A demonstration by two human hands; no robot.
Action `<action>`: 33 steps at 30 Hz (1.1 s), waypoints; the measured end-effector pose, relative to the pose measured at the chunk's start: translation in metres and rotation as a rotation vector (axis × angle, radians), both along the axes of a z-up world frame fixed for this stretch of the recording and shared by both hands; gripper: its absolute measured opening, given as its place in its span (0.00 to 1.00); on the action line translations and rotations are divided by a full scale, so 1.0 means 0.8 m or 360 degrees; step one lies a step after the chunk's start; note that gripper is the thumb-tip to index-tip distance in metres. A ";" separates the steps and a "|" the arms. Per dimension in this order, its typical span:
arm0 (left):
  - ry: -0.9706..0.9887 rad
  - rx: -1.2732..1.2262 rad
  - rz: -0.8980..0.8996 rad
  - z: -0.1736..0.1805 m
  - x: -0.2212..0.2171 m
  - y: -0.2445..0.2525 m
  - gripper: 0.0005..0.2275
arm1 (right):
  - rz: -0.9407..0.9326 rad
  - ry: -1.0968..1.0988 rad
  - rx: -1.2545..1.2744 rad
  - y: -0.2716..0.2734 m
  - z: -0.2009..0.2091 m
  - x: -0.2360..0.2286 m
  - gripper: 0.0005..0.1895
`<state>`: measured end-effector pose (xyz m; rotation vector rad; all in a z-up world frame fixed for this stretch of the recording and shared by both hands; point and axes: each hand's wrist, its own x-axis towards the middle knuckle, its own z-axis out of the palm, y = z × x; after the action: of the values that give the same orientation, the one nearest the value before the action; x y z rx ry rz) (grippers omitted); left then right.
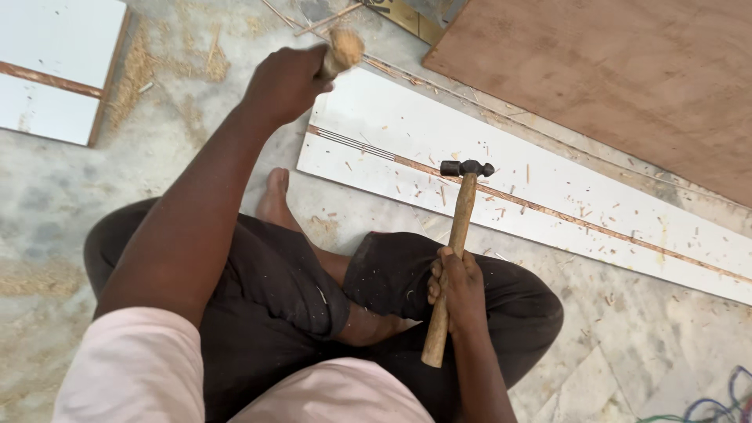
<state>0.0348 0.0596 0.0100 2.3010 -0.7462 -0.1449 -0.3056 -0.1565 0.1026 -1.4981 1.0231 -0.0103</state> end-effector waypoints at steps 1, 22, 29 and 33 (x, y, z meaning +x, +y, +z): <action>0.0119 -0.0441 0.0046 0.012 -0.001 -0.001 0.12 | 0.0000 -0.0009 -0.0006 0.002 -0.001 0.003 0.14; 0.0495 -0.0440 -0.0254 -0.002 -0.050 -0.042 0.13 | 0.0094 0.0007 -0.0075 0.003 -0.008 0.005 0.14; 0.0486 -0.0419 -0.0272 -0.002 -0.047 -0.045 0.15 | 0.0093 0.0050 -0.0090 0.006 -0.005 0.007 0.14; 0.0486 -0.0336 -0.0283 0.006 -0.047 -0.047 0.17 | 0.0112 0.0076 -0.0124 0.007 -0.005 0.008 0.14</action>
<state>-0.0027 0.0219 0.0149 1.9537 -0.7654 -0.4651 -0.2990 -0.1508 0.0986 -1.6116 1.0171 0.0359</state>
